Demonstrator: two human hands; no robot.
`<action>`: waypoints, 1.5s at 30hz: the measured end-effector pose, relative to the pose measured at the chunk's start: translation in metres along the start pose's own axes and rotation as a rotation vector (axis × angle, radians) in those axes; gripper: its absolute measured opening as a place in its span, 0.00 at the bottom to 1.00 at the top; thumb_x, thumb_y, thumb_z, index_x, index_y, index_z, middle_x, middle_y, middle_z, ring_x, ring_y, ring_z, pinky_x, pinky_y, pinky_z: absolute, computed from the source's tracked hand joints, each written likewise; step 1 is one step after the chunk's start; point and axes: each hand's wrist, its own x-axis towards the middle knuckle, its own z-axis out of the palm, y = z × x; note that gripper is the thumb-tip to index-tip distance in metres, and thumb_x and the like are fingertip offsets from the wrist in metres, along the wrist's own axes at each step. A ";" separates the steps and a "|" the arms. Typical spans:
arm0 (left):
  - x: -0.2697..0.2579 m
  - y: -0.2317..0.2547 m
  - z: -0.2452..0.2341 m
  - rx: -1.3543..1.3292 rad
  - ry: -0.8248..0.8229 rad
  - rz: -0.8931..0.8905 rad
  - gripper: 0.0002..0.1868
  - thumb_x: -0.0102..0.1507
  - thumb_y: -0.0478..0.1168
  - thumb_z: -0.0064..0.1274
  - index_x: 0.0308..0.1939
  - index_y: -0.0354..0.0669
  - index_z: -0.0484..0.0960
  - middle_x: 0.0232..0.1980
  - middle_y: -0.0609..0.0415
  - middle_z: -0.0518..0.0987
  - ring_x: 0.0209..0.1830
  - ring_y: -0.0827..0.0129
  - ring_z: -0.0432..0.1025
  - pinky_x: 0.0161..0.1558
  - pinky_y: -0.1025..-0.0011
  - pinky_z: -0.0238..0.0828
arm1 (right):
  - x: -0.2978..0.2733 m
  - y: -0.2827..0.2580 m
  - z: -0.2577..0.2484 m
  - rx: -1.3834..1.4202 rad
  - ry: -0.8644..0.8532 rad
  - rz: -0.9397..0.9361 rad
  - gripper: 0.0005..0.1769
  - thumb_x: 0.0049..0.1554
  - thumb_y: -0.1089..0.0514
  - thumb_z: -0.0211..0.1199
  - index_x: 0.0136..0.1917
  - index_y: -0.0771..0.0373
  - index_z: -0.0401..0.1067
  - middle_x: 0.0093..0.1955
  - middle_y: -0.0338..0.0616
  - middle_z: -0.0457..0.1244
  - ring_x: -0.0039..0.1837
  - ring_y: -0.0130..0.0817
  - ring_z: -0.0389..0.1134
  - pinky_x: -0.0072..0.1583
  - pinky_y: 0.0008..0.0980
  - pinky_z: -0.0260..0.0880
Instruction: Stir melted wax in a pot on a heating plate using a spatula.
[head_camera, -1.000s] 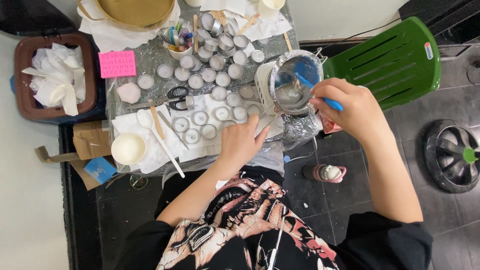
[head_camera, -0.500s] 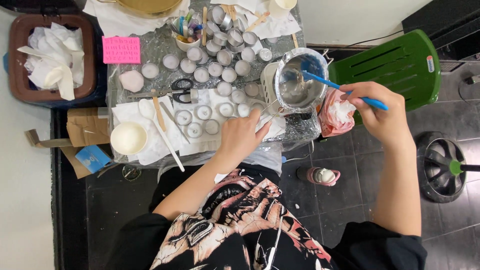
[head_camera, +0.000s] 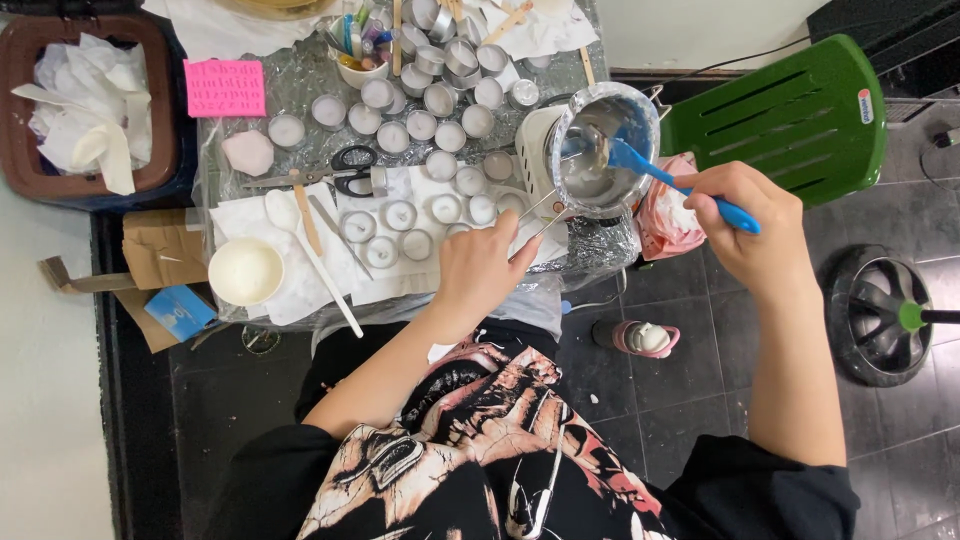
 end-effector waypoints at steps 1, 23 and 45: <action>-0.001 0.001 -0.001 0.000 -0.001 -0.001 0.18 0.64 0.53 0.58 0.36 0.43 0.74 0.24 0.54 0.80 0.20 0.52 0.75 0.22 0.56 0.66 | -0.001 0.000 0.001 0.001 -0.001 0.001 0.03 0.65 0.69 0.64 0.51 0.66 0.71 0.53 0.46 0.70 0.48 0.34 0.72 0.50 0.28 0.71; -0.002 0.006 0.003 -0.040 -0.003 -0.008 0.19 0.65 0.53 0.58 0.32 0.43 0.73 0.21 0.54 0.77 0.19 0.53 0.73 0.21 0.57 0.64 | -0.017 -0.003 0.053 0.154 0.350 0.109 0.22 0.75 0.55 0.49 0.41 0.68 0.68 0.40 0.47 0.66 0.39 0.32 0.72 0.42 0.25 0.68; 0.000 -0.007 0.015 -0.026 -0.097 -0.035 0.20 0.64 0.55 0.57 0.32 0.43 0.76 0.23 0.50 0.79 0.23 0.50 0.75 0.25 0.54 0.67 | -0.016 -0.034 0.113 0.524 0.802 0.344 0.25 0.73 0.49 0.47 0.39 0.68 0.61 0.38 0.51 0.64 0.26 0.31 0.63 0.28 0.26 0.57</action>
